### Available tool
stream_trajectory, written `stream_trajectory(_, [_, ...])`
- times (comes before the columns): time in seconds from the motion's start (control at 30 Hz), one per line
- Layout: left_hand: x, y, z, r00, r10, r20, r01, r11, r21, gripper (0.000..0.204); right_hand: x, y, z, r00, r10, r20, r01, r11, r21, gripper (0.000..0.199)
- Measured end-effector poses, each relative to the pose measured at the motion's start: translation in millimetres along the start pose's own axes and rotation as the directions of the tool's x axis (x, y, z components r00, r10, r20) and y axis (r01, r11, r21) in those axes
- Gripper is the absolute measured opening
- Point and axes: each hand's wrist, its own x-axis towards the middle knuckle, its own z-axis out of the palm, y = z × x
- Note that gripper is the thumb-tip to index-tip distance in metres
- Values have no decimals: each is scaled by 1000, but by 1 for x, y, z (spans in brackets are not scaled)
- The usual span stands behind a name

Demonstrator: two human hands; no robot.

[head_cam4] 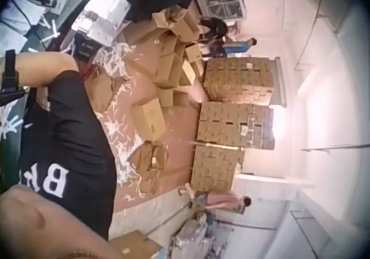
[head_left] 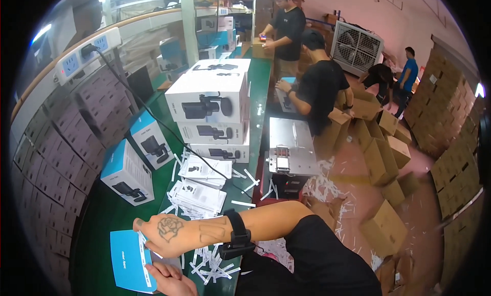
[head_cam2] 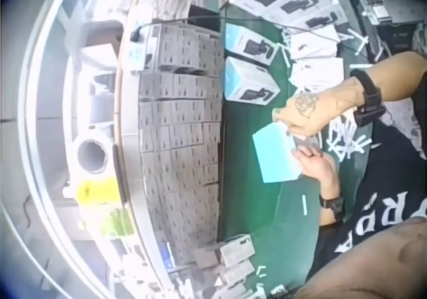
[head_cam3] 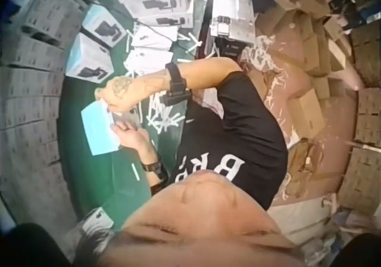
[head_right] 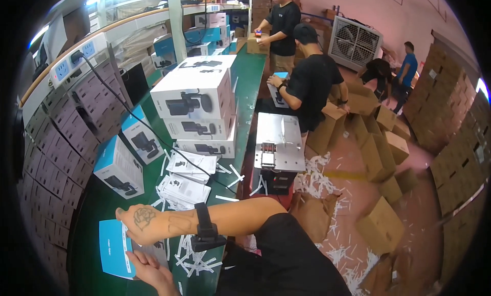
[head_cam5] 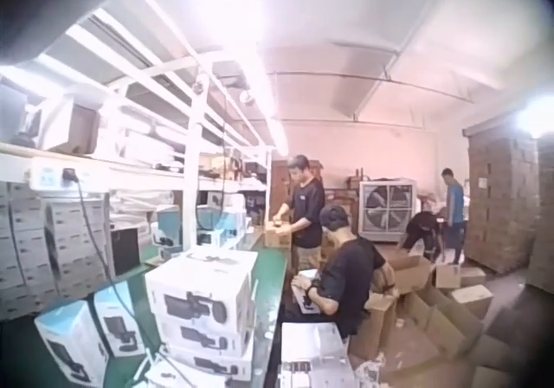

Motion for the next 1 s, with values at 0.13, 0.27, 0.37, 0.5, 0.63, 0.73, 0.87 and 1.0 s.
stream_trajectory(0.13, [8,-8,-11,1000,-10,13,11,998,-68,29,15,31,35,994,77,-76,-51,952,301,45])
stream_trajectory(0.27, [4,-16,-24,972,77,220,-82,996,15,18,6,14,48,972,171,-161,-156,982,105,39])
stream_trajectory(0.37, [4,-27,-14,995,39,87,-35,998,-44,22,3,22,48,934,-332,-130,248,867,-432,23])
stream_trajectory(0.5, [7,-4,-21,990,88,113,-96,993,65,29,19,12,37,786,-579,-218,522,810,-268,25])
stream_trajectory(0.63, [11,0,-37,983,48,176,-69,991,112,42,40,91,24,814,337,-474,1,814,581,41])
stream_trajectory(0.73, [0,2,-28,990,67,127,-73,996,47,21,14,113,12,923,220,-315,-351,815,-461,67])
stream_trajectory(0.87, [-2,8,-53,921,382,-82,-368,919,143,32,21,81,36,872,-39,-488,162,964,212,39])
stream_trajectory(1.0, [5,34,-82,996,87,-12,-81,963,257,23,41,39,63,787,-507,-350,590,785,188,48])
